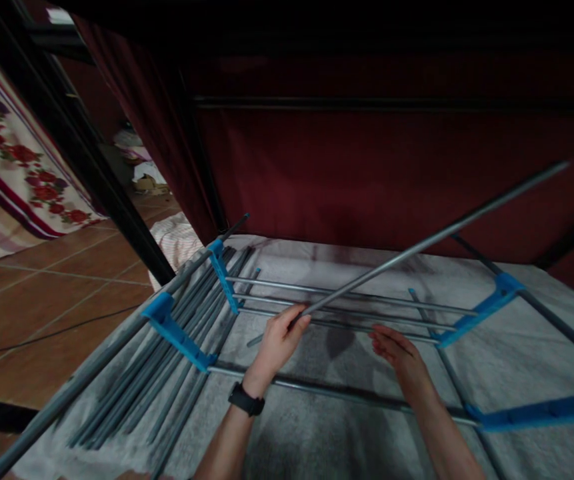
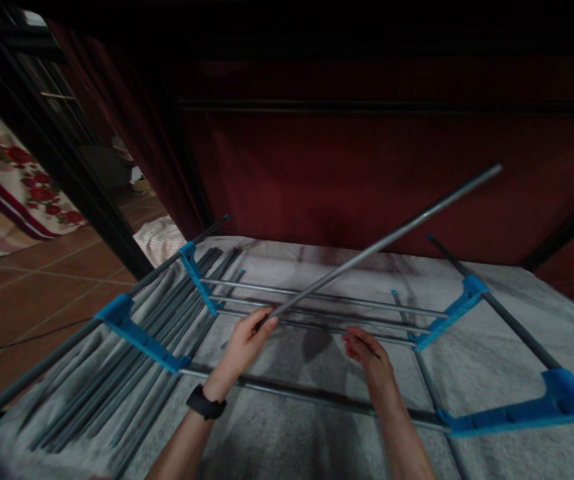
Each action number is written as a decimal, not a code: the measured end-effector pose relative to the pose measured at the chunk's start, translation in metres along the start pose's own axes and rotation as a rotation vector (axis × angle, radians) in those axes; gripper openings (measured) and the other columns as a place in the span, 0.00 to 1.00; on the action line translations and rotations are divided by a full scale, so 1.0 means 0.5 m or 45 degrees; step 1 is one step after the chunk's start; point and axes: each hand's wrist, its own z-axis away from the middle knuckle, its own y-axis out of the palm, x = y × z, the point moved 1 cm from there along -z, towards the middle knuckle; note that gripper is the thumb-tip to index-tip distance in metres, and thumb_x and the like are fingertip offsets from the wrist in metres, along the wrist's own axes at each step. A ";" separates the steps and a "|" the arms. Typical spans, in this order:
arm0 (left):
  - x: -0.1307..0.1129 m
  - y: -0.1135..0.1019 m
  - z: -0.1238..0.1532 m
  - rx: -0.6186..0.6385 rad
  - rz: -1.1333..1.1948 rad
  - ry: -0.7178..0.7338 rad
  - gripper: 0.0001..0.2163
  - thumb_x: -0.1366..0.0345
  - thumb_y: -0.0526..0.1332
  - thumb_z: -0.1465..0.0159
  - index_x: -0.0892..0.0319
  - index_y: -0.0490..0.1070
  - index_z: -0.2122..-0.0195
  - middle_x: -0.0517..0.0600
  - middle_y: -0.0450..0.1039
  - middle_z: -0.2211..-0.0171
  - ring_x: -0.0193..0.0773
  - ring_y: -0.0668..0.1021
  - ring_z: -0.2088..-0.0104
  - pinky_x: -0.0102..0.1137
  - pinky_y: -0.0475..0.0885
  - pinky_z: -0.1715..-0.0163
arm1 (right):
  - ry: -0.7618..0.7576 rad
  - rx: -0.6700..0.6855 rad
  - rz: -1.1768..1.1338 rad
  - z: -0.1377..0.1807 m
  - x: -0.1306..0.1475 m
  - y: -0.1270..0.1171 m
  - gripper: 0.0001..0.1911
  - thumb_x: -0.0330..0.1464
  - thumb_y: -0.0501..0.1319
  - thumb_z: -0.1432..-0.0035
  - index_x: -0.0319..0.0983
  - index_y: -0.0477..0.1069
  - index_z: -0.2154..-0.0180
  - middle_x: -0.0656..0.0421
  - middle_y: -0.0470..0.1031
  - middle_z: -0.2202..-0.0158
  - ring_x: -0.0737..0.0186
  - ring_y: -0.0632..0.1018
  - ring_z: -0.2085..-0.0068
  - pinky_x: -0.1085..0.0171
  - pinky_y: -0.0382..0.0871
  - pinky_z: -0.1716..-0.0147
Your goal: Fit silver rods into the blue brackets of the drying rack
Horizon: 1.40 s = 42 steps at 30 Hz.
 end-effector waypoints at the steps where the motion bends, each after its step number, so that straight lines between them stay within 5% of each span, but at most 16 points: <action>1: 0.005 -0.001 0.001 0.032 -0.024 0.010 0.11 0.56 0.61 0.37 0.54 0.77 0.58 0.51 0.79 0.64 0.43 0.78 0.64 0.33 0.69 0.63 | -0.005 -0.017 -0.017 -0.001 0.004 -0.005 0.25 0.44 0.73 0.62 0.39 0.78 0.61 0.54 0.81 0.63 0.58 0.78 0.62 0.60 0.72 0.61; 7: 0.021 -0.006 0.006 0.342 -0.371 -0.053 0.14 0.52 0.58 0.36 0.55 0.76 0.60 0.47 0.76 0.73 0.37 0.74 0.74 0.29 0.64 0.72 | -0.022 -0.107 -0.128 -0.007 0.027 -0.029 0.22 0.39 0.73 0.62 0.39 0.78 0.62 0.55 0.80 0.64 0.60 0.78 0.62 0.63 0.72 0.61; 13: 0.036 -0.017 0.007 0.506 -0.547 -0.080 0.13 0.51 0.57 0.36 0.53 0.76 0.63 0.45 0.75 0.74 0.37 0.74 0.73 0.28 0.62 0.71 | -0.070 -0.165 -0.312 -0.012 0.036 -0.041 0.17 0.34 0.73 0.64 0.39 0.76 0.68 0.57 0.79 0.67 0.62 0.78 0.65 0.62 0.73 0.63; 23: 0.083 -0.038 -0.003 0.554 -0.565 -0.168 0.16 0.50 0.58 0.38 0.51 0.79 0.59 0.49 0.81 0.60 0.45 0.80 0.62 0.33 0.69 0.63 | -0.130 -0.174 -0.417 -0.015 0.056 -0.053 0.14 0.35 0.72 0.59 0.40 0.76 0.66 0.61 0.78 0.68 0.66 0.76 0.69 0.64 0.74 0.65; 42: 0.085 -0.031 -0.005 0.624 -0.715 -0.208 0.19 0.48 0.54 0.36 0.52 0.78 0.56 0.50 0.81 0.59 0.46 0.80 0.60 0.33 0.70 0.61 | -0.098 -0.383 -0.533 -0.035 0.043 -0.103 0.11 0.38 0.66 0.48 0.39 0.74 0.65 0.60 0.79 0.67 0.69 0.77 0.70 0.69 0.75 0.65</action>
